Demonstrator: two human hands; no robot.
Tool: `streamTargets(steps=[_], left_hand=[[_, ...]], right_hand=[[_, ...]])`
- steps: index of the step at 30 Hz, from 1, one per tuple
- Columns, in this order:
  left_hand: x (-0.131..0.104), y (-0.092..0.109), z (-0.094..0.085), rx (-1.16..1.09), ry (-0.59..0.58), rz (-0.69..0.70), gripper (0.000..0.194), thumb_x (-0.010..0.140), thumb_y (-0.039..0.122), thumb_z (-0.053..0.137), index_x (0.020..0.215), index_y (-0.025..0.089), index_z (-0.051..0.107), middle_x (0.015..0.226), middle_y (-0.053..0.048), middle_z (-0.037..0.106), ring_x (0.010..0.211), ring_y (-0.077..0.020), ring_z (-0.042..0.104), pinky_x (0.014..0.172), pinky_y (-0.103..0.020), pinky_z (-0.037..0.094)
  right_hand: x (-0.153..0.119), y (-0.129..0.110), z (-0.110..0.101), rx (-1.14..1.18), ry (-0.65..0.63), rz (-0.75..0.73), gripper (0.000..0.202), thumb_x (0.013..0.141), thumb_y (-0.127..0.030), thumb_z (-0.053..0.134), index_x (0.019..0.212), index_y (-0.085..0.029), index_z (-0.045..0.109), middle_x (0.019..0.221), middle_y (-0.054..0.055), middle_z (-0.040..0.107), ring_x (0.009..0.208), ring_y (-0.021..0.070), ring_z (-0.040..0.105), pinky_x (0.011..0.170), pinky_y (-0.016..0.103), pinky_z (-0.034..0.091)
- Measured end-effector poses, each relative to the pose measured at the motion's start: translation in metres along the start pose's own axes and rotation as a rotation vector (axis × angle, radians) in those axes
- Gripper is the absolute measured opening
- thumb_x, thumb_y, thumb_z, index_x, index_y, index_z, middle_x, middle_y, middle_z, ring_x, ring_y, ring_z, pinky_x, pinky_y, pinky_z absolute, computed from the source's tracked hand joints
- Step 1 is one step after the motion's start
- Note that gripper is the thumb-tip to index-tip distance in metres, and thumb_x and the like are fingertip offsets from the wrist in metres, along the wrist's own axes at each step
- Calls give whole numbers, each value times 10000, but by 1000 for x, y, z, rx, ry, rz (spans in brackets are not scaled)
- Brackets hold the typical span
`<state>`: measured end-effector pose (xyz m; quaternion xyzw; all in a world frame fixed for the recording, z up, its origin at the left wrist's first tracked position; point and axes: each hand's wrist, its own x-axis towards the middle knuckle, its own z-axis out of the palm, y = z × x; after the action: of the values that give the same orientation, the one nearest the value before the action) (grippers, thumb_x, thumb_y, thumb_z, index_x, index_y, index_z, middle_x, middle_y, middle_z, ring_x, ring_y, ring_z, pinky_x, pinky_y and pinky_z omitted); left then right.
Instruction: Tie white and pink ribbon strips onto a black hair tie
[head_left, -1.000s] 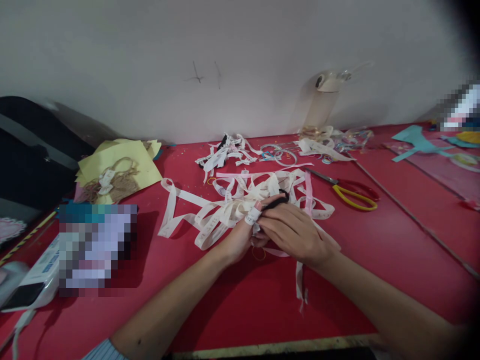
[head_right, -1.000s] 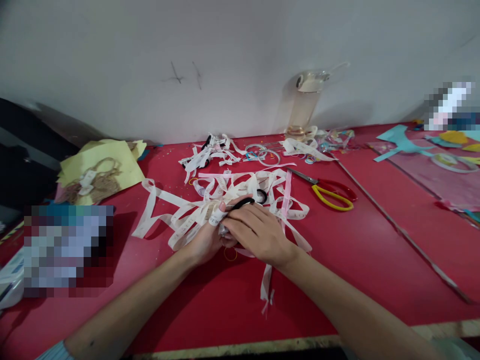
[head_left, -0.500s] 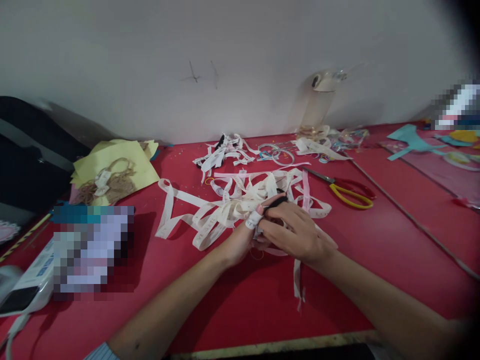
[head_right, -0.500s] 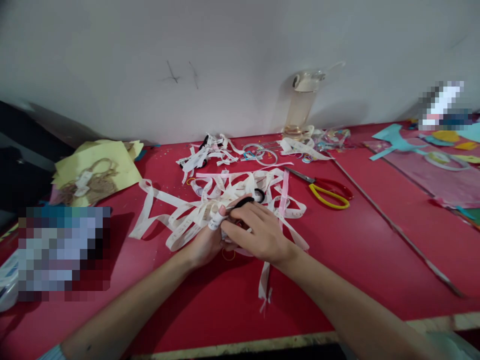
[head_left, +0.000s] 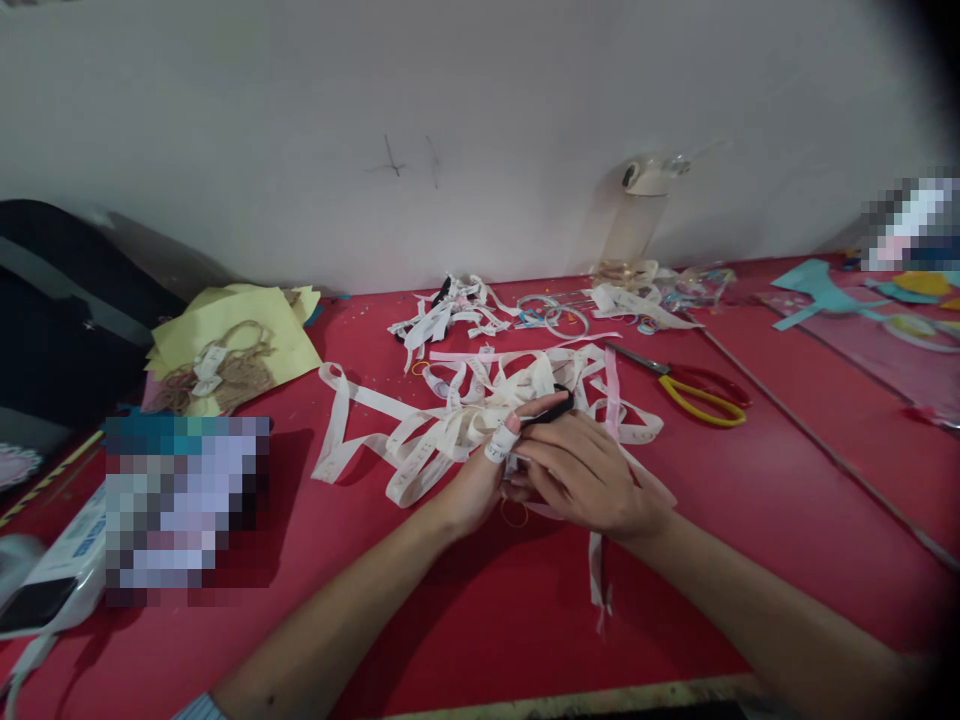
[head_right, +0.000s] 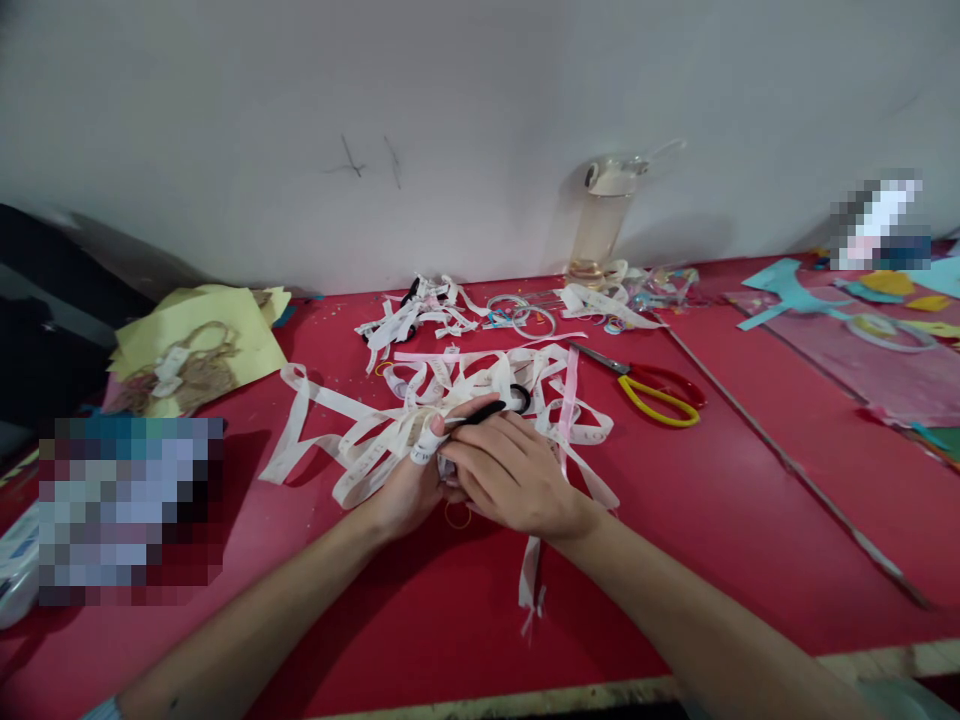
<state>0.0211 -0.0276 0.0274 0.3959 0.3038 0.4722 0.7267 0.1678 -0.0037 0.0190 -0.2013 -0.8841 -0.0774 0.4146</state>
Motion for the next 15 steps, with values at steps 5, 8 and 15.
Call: streamTargets(steps=[5,8,15], left_hand=[[-1,0,-3,74,-16,10,461,908,504,393,1247,248,571,917,-69,599,592,-98,410,497,-203,294],[-2,-1,-5,102,-17,-7,488,896,515,421,1275,231,543,882,-58,581,587,-89,385,491,-194,289],[-2,-5,-8,153,-49,38,553,893,544,408,1369,266,442,1031,-62,568,622,-85,422,498,-190,308]], right_hand=[[0,-1,3,126,46,45,147,800,-114,617,934,-171,637,947,74,685,863,195,614,764,362,486],[0,-2,3,164,83,103,133,802,-106,622,905,-186,647,933,62,694,852,192,626,765,363,493],[0,-4,4,277,165,112,235,781,-37,600,943,-202,638,909,53,689,833,185,629,719,355,519]])
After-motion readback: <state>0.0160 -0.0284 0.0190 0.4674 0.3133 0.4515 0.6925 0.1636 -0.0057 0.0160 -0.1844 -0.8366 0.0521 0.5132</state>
